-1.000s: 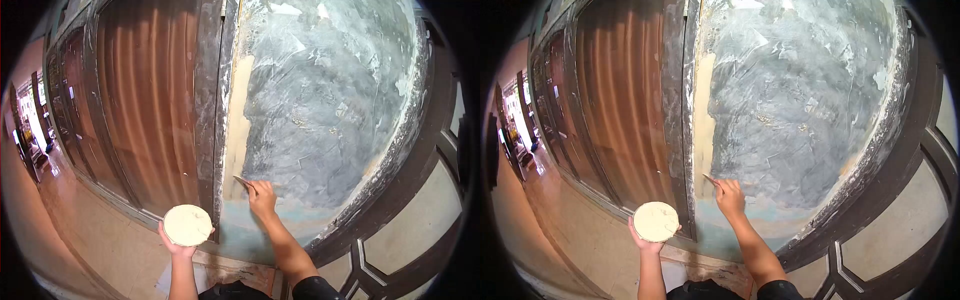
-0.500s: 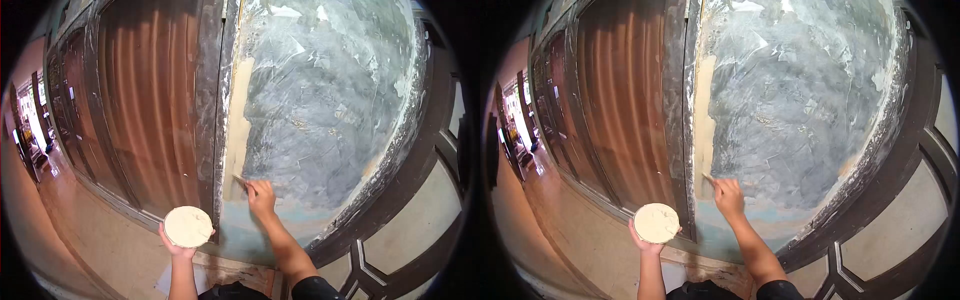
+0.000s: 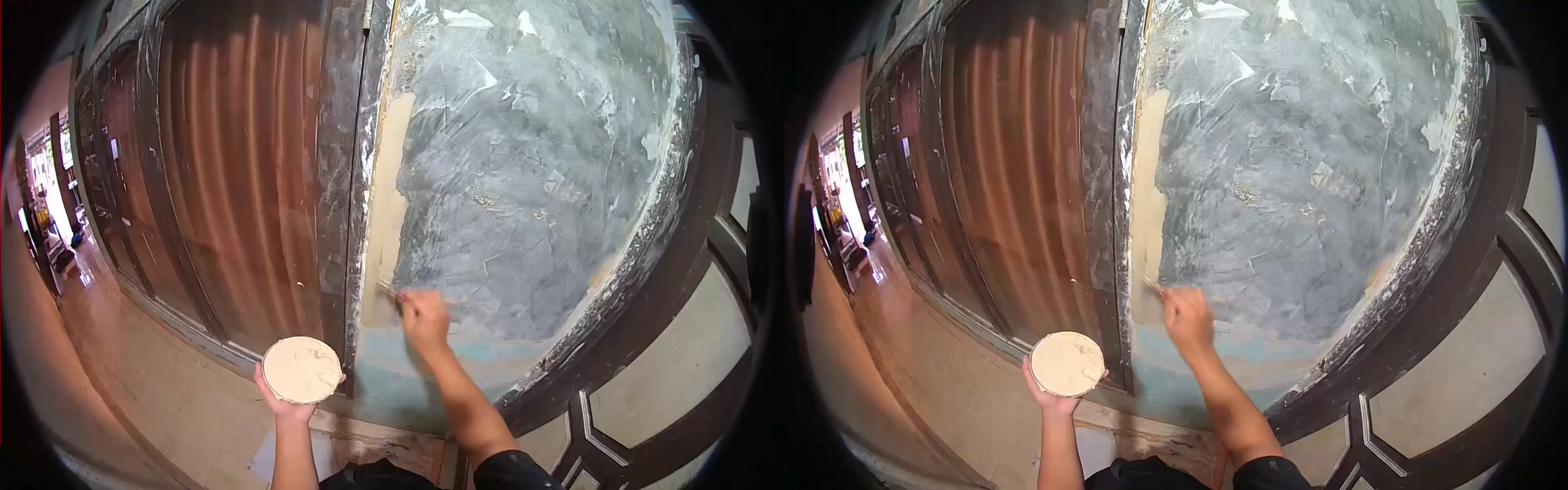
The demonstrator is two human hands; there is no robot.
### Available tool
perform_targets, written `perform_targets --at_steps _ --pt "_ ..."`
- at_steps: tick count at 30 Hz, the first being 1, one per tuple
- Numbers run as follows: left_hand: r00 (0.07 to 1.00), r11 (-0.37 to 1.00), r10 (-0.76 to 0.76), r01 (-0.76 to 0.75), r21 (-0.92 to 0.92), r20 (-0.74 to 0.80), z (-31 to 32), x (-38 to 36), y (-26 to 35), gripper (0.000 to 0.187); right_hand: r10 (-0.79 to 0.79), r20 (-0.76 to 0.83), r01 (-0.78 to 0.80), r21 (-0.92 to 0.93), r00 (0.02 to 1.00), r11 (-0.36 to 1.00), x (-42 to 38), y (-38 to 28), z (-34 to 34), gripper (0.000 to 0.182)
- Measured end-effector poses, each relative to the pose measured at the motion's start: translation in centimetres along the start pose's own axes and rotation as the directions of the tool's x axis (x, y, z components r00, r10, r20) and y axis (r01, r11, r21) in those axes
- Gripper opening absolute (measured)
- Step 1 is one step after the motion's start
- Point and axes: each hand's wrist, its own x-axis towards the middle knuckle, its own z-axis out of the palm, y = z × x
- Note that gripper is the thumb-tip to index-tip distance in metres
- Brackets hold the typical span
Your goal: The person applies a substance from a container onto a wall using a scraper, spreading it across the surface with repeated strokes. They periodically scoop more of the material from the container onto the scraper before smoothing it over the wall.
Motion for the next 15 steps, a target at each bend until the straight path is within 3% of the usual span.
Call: perform_targets --at_steps 3,6,11,12,14,15 --pt "1.0 1.0 0.019 -0.019 0.0 0.0 0.1 -0.2 0.3 0.082 0.027 0.367 0.033 -0.157 0.93 0.987 -7.2 2.3 2.1 0.011" --pt "0.999 0.998 0.055 -0.055 0.021 0.002 0.0 -0.1 0.7 0.077 0.042 0.397 0.028 -0.171 0.917 0.985 -9.9 5.0 4.1 0.011" --pt "0.998 0.999 0.036 -0.036 0.001 -0.043 -0.5 0.3 0.2 0.081 -0.078 -0.007 0.077 -0.082 0.997 0.994 2.3 1.2 -0.5 0.008" --pt "0.997 0.996 -0.002 -0.005 -0.092 -0.076 -0.6 0.4 0.0 0.082 -0.084 -0.033 0.083 -0.04 0.996 0.996 3.4 0.4 -1.5 0.008" --pt "0.999 0.999 -0.008 0.005 -0.05 -0.046 -1.3 0.5 -0.4 0.083 -0.089 -0.056 0.089 -0.001 0.994 0.996 3.2 0.3 -1.7 0.008" --pt "1.0 1.0 -0.011 0.011 -0.008 -0.021 -1.6 0.4 -0.6 0.083 -0.108 0.056 0.111 -0.044 0.993 0.993 1.4 0.9 -1.1 0.009"
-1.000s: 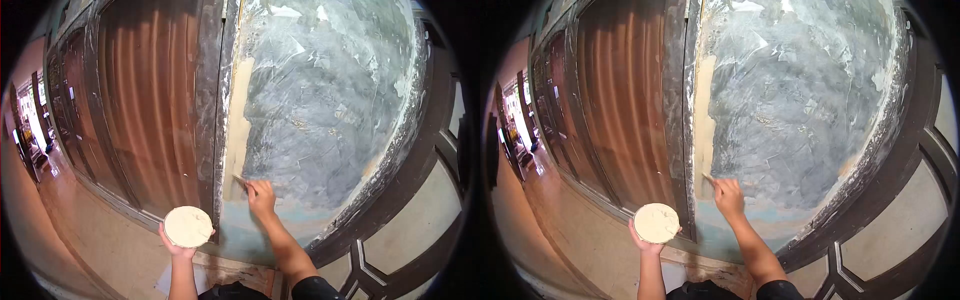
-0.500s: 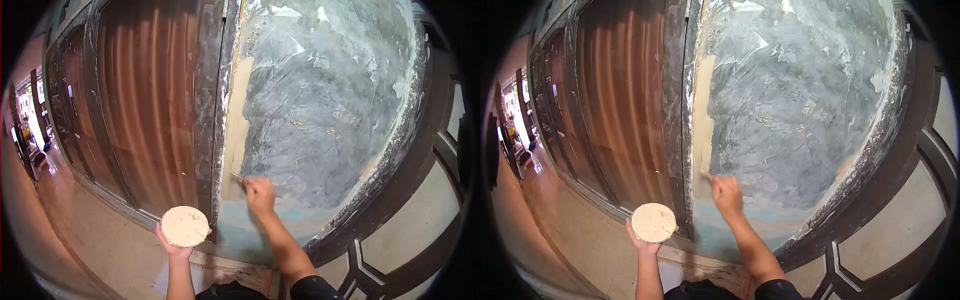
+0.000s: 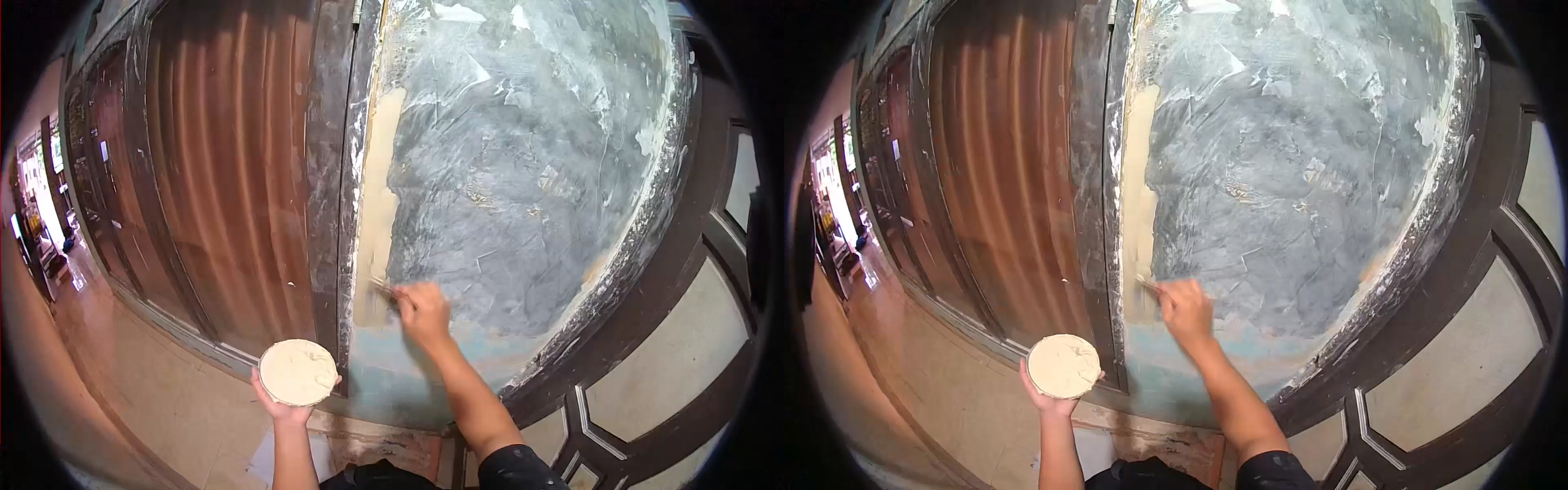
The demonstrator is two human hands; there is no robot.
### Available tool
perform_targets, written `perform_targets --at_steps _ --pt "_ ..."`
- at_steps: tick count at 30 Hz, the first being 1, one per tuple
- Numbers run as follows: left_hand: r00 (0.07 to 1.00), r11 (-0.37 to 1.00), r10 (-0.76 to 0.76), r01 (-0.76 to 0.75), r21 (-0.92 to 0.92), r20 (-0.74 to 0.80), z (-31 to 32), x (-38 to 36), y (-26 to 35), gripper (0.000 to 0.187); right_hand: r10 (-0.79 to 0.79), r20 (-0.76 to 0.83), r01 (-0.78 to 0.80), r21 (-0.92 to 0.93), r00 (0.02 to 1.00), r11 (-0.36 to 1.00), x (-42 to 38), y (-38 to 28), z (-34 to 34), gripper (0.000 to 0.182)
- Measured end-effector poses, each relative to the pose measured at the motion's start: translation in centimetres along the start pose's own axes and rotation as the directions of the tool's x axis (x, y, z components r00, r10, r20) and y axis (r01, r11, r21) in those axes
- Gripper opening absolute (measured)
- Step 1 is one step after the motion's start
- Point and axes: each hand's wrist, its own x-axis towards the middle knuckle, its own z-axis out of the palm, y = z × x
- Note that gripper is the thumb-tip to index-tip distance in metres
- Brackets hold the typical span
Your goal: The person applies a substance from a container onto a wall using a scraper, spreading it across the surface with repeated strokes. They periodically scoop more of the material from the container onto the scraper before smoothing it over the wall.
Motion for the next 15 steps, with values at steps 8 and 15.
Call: perform_targets --at_steps 8,15 --pt "0.998 0.995 0.015 -0.022 -0.1 -0.069 1.6 -0.4 0.8 0.08 0.095 0.329 -0.049 -0.148 0.94 0.988 -5.5 2.7 3.8 0.01" --pt "1.0 0.999 0.023 -0.023 0.042 0.01 0.8 -0.4 0.3 0.078 0.033 -0.054 -0.029 0.082 0.998 0.996 4.3 -1.8 -3.4 0.009"
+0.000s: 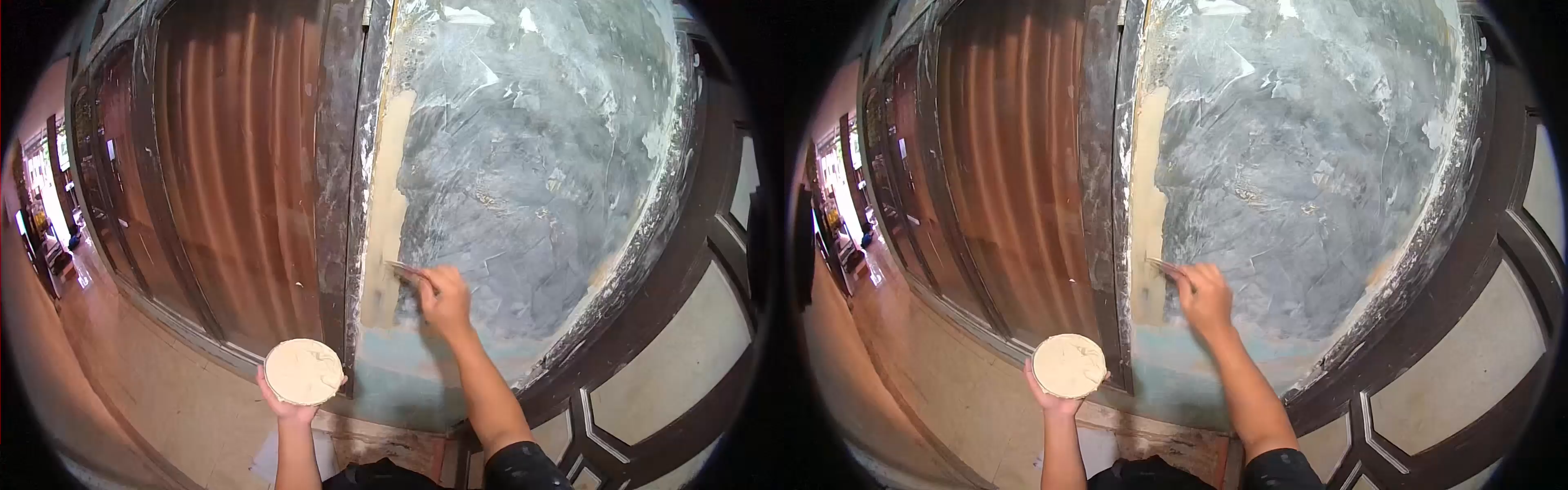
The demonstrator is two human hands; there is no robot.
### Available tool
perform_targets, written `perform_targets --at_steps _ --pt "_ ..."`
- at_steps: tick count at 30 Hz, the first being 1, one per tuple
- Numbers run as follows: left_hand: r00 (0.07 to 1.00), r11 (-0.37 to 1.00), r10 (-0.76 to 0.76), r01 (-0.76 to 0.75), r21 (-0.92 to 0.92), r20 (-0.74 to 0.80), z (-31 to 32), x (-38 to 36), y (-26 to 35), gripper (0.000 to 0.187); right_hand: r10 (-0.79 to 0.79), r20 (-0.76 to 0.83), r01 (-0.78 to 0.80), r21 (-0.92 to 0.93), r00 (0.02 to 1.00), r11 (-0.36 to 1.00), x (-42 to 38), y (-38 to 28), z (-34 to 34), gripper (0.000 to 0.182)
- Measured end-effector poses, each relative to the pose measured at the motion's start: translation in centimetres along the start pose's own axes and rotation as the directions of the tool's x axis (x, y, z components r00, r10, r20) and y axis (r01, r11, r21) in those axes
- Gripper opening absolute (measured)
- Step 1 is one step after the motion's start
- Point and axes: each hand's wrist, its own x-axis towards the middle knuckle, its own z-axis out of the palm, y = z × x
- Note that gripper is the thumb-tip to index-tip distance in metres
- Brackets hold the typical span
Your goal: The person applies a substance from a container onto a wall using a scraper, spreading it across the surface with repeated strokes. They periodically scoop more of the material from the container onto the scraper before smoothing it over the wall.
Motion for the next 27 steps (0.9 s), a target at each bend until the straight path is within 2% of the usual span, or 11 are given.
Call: perform_targets --at_steps 1,2,3,6,7,10,14,17,22,25,27 --pt "1.0 1.0 -0.013 0.013 -0.019 -0.001 0.1 0.0 0.0 0.077 -0.035 0.069 0.036 -0.015 0.997 0.999 -2.1 1.4 1.3 0.009" --pt "0.992 0.878 -0.118 0.086 -0.472 -0.039 1.0 -0.5 0.6 0.076 0.027 0.24 -0.01 -0.075 0.97 0.997 -4.6 2.0 2.3 0.01" --pt "0.992 0.879 -0.12 0.091 -0.469 -0.032 1.0 -0.4 0.6 0.076 0.054 0.364 -0.017 -0.104 0.93 0.994 -8.0 2.8 3.6 0.012" --pt "0.998 0.995 0.003 -0.009 0.103 0.063 0.6 0.0 0.5 0.089 0.116 0.531 -0.037 -0.157 0.839 0.987 -12.4 4.2 6.0 0.014" --pt "1.0 1.0 -0.008 0.008 -0.025 0.009 0.6 -0.1 0.5 0.087 0.138 0.588 -0.038 -0.179 0.797 0.983 -12.2 4.2 6.2 0.015" --pt "1.0 0.999 0.022 -0.022 0.047 0.007 0.4 -0.1 0.7 0.085 0.156 0.475 -0.014 -0.289 0.866 0.957 -5.9 4.6 5.4 0.016" --pt "0.999 1.0 0.016 -0.017 -0.007 -0.043 0.3 0.2 0.4 0.082 -0.02 0.046 0.026 -0.134 0.999 0.991 3.5 0.3 -1.0 0.011" --pt "1.0 1.0 -0.01 0.01 0.0 -0.005 -0.2 0.2 -0.1 0.083 -0.047 0.086 0.055 -0.094 0.995 0.994 2.4 0.6 -1.5 0.011" --pt "0.996 0.978 -0.082 0.073 -0.197 -0.038 1.0 -0.3 0.2 0.086 0.111 0.506 -0.018 -0.185 0.855 0.983 -10.5 4.4 5.6 0.013" --pt "1.0 1.0 -0.005 0.006 -0.002 0.025 1.4 0.0 0.4 0.081 0.167 0.458 -0.015 -0.316 0.873 0.949 -8.5 4.1 5.1 0.015" --pt "0.995 0.999 -0.006 0.001 0.046 0.1 1.5 0.0 0.5 0.081 0.035 0.229 0.012 -0.2 0.973 0.98 -4.3 3.8 3.5 0.011"
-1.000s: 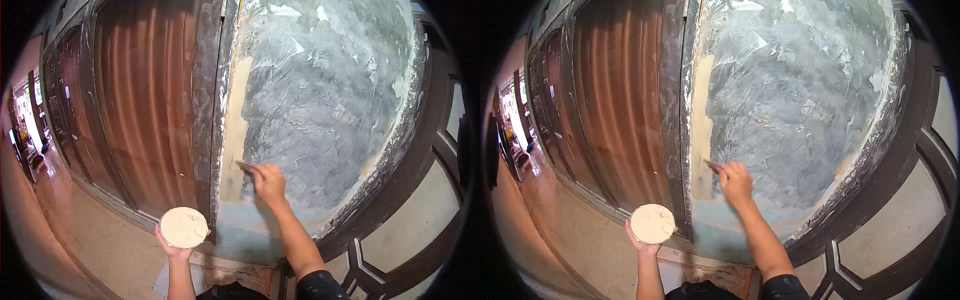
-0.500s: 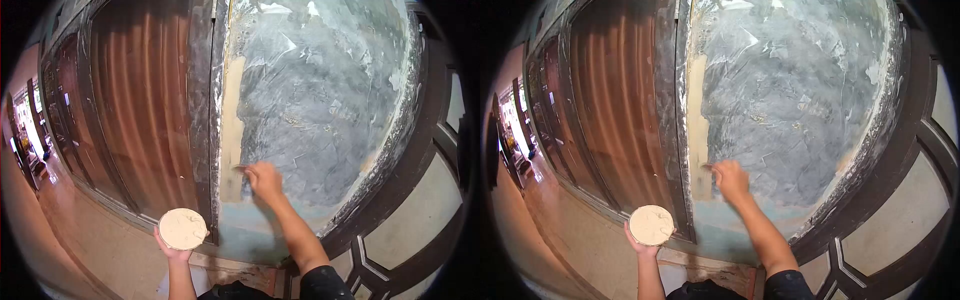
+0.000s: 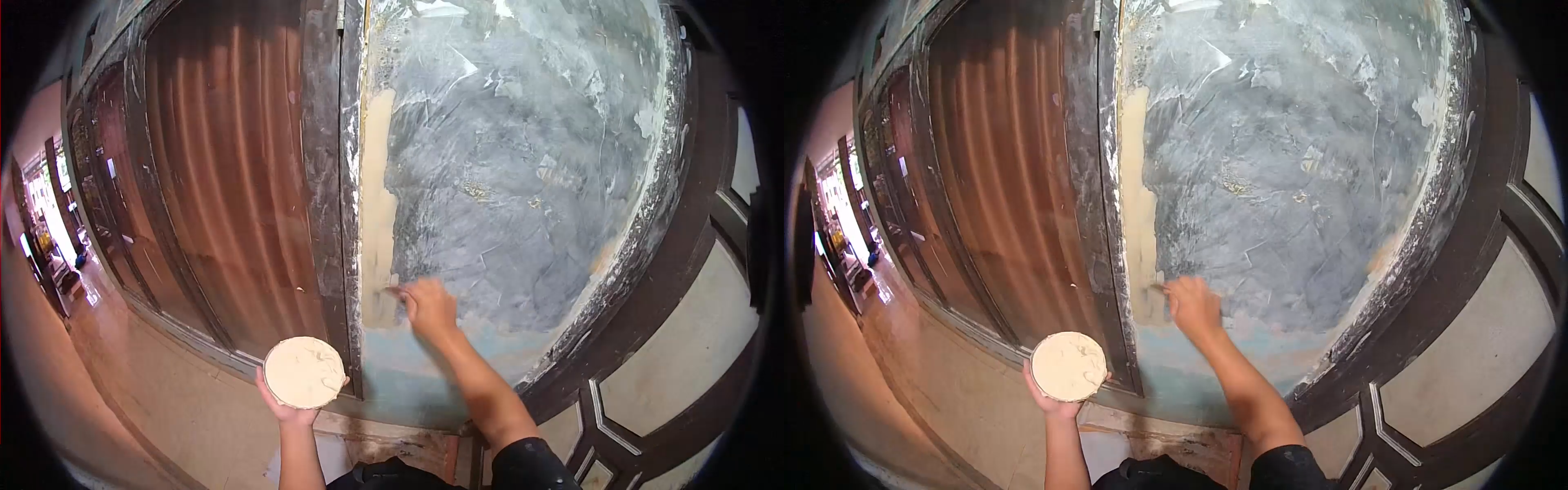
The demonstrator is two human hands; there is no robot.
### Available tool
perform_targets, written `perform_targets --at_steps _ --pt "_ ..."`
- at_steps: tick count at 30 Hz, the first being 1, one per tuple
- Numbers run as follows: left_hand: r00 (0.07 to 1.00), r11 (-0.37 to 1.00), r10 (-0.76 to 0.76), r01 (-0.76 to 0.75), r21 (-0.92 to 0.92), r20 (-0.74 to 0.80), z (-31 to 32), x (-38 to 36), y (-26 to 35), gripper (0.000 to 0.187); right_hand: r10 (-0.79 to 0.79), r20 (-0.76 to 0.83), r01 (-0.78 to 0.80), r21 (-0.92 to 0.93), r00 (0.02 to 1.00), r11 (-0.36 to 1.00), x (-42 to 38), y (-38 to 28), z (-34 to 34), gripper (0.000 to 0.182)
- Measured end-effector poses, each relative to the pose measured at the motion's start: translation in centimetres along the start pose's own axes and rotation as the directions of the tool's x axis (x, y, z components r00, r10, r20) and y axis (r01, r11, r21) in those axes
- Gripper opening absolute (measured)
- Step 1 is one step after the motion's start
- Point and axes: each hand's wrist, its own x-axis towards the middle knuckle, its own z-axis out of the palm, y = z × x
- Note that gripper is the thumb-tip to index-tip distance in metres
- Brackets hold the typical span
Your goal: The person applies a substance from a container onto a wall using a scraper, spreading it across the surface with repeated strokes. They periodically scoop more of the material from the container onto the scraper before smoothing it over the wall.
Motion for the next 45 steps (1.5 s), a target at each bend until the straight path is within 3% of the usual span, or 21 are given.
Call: perform_targets --at_steps 1,3,4,6,10,13,15,18,21,24,26,29,30,32,33,35,36,38,41,42,45 --pt "1.0 1.0 -0.005 0.005 0.0 -0.004 -0.2 0.0 0.0 0.081 0.001 -0.101 0.002 0.03 0.995 1.0 2.1 -1.2 -2.8 0.01" --pt "0.967 0.913 -0.042 -0.065 -0.402 -0.252 -0.2 0.6 0.1 0.08 -0.033 -0.18 0.049 0.082 0.983 0.995 4.7 -1.3 -5.4 0.009" --pt "0.994 0.996 0.023 -0.031 -0.082 -0.103 0.3 -0.1 -0.5 0.079 -0.066 -0.256 0.102 0.131 0.965 0.986 5.1 -1.2 -6.0 0.011" --pt "0.997 0.999 -0.001 -0.002 -0.033 -0.082 0.6 -0.2 -0.7 0.078 -0.059 -0.232 0.095 0.145 0.971 0.985 3.3 -1.1 -4.7 0.011" --pt "0.999 0.999 -0.034 0.034 -0.005 0.043 0.8 -0.5 -0.3 0.079 -0.139 0.263 0.126 0.065 0.955 0.99 -6.5 1.2 4.3 0.017" --pt "0.999 1.0 0.004 -0.004 -0.004 -0.043 0.3 -0.4 -0.1 0.082 -0.044 0.397 0.073 -0.058 0.917 0.996 -6.8 1.4 4.9 0.018" --pt "0.999 1.0 0.001 -0.001 -0.008 -0.054 0.2 -0.4 -0.1 0.083 -0.065 0.153 0.068 -0.011 0.986 0.998 -3.6 1.9 3.4 0.014" --pt "0.998 1.0 0.001 -0.001 0.006 -0.066 0.1 -0.3 -0.1 0.085 -0.034 -0.164 0.045 0.069 0.986 0.997 2.0 -0.3 -2.3 0.011" --pt "0.999 1.0 -0.026 0.026 0.012 -0.045 0.0 -0.5 -0.2 0.088 -0.016 -0.226 0.055 0.169 0.974 0.984 2.1 0.0 -3.3 0.01" --pt "0.999 0.999 -0.039 0.04 0.032 -0.038 0.4 -0.8 -0.2 0.088 -0.131 -0.055 0.139 0.171 0.99 0.975 -3.3 1.7 1.1 0.01" --pt "0.999 0.999 -0.035 0.035 -0.01 -0.037 0.3 -0.7 -0.4 0.088 -0.095 0.329 0.081 0.055 0.94 0.995 -7.0 2.3 4.1 0.012" --pt "0.999 0.998 -0.044 0.043 -0.05 -0.008 0.7 -0.3 -0.3 0.089 -0.033 0.334 0.039 -0.011 0.942 0.999 -5.5 2.5 4.6 0.014" --pt "0.999 0.999 -0.04 0.04 -0.003 0.007 0.7 -0.3 -0.3 0.088 -0.061 0.128 0.048 0.104 0.99 0.993 -3.8 2.6 4.2 0.016" --pt "0.998 0.998 -0.064 0.064 -0.005 0.008 1.8 -0.3 -0.4 0.087 0.035 -0.056 -0.027 0.125 0.998 0.992 0.6 0.2 -0.2 0.013" --pt "0.998 0.998 -0.066 0.066 -0.008 0.005 1.7 -0.3 -0.6 0.087 0.036 -0.053 -0.029 0.123 0.998 0.992 2.1 -0.5 -1.9 0.013" --pt "0.997 0.996 -0.073 0.074 -0.045 0.012 1.5 -0.4 -0.7 0.093 0.046 -0.299 0.038 0.27 0.953 0.962 3.8 -1.3 -4.3 0.007" --pt "0.995 0.992 -0.096 0.096 -0.082 -0.006 1.1 -0.4 -0.7 0.094 0.026 -0.3 0.061 0.276 0.954 0.959 3.6 -1.5 -4.6 0.006" --pt "0.996 0.996 -0.081 0.079 0.031 0.044 0.9 -0.4 -0.7 0.095 -0.123 -0.275 0.187 0.22 0.953 0.957 1.0 -0.4 -1.8 0.006" --pt "0.995 0.994 -0.077 0.082 -0.078 0.058 1.0 -0.2 -0.7 0.095 -0.15 0.244 0.132 0.09 0.958 0.987 -6.1 1.3 3.8 0.012" --pt "0.997 0.998 -0.065 0.065 0.001 0.04 1.2 -0.1 -0.5 0.093 -0.154 0.244 0.135 0.091 0.957 0.987 -7.1 2.0 5.5 0.012" --pt "0.999 0.997 -0.05 0.051 -0.063 0.016 1.3 0.5 -0.4 0.091 -0.115 0.29 0.113 0.023 0.95 0.993 -5.1 1.9 6.1 0.014"
